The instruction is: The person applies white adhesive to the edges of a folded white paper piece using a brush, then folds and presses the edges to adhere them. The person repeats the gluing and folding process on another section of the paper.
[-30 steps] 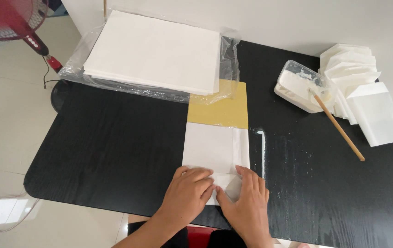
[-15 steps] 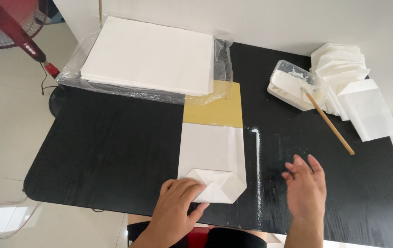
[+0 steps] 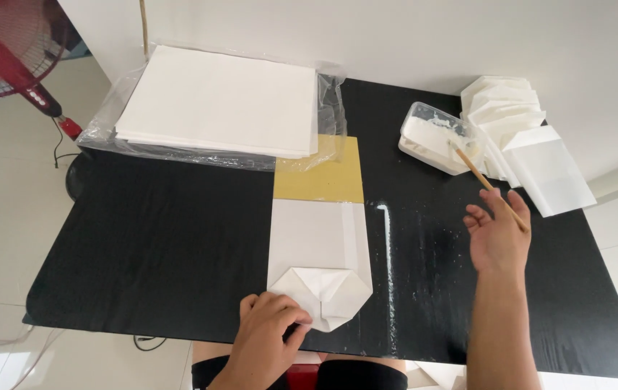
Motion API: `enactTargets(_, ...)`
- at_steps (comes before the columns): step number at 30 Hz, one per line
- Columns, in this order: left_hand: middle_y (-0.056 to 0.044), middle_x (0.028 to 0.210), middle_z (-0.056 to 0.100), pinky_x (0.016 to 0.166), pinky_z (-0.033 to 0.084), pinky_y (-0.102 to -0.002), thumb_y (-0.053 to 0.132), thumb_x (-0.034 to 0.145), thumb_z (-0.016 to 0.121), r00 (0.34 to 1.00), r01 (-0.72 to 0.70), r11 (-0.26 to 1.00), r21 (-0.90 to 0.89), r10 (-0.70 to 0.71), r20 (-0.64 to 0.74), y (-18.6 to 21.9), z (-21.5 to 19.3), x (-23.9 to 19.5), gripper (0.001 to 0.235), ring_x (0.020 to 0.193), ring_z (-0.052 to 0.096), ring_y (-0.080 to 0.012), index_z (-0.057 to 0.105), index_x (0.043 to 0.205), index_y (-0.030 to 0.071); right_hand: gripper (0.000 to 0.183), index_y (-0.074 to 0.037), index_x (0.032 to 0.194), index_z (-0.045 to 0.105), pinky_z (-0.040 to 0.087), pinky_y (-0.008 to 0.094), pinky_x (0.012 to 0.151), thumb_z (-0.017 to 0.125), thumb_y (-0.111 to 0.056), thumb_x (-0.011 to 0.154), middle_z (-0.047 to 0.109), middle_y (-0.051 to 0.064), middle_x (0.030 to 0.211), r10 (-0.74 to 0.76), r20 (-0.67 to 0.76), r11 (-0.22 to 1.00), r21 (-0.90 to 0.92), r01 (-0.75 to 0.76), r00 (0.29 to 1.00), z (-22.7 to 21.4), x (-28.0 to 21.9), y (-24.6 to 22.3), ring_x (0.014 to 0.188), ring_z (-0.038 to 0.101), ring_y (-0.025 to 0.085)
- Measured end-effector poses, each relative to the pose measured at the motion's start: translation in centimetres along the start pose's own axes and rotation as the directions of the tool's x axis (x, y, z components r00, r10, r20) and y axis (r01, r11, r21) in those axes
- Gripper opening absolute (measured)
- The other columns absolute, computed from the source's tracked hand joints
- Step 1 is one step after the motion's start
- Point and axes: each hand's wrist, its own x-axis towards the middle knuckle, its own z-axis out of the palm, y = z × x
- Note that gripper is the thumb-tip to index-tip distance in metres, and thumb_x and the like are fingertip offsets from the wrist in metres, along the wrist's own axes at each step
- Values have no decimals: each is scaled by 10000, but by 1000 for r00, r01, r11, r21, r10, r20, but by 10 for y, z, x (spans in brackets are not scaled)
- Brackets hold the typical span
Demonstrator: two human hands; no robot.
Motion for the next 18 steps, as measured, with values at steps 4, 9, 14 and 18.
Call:
enactTargets(4, 56, 1069, 730, 983, 372, -459, 280, 944, 730, 992, -121, 992, 38, 119, 46, -6, -2, -3, 75, 1072, 624, -170, 753, 986, 222, 478, -168, 1495, 473, 519, 193, 639, 605, -296, 1053, 695, -24, 1103, -270, 70, 908, -312, 278, 960, -4, 31, 0, 734, 680, 67)
enactTargets(9, 44, 1017, 736, 935, 414, -450, 324, 908, 764, 972, -236, 968, 83, 236, 19, -22, 6, -1, 120, 984, 657, -181, 723, 933, 214, 213, -124, 1270, 650, 546, 230, 651, 556, -234, 1113, 686, 19, 1008, -492, 195, 712, -470, 522, 848, -2, 56, -7, 732, 675, 85)
enactTargets(14, 37, 1048, 748, 935, 480, -473, 495, 838, 827, 954, -298, 930, 217, 299, 26, -37, 26, 0, 291, 979, 686, -203, 693, 918, 250, 286, -41, 1294, 644, 511, 320, 648, 584, -255, 1114, 682, 80, 979, -601, 385, 481, -525, 702, 700, -3, 94, -2, 786, 626, 162)
enactTargets(18, 68, 676, 588, 645, 392, -381, 326, 718, 630, 840, -254, 915, 313, 369, -398, -4, 29, 15, 116, 613, 581, -155, 598, 642, 245, 229, -75, 1219, 632, 523, 283, 635, 590, -258, 1088, 684, 66, 867, -528, 368, 586, -495, 642, 765, 1, 98, 5, 686, 658, 137)
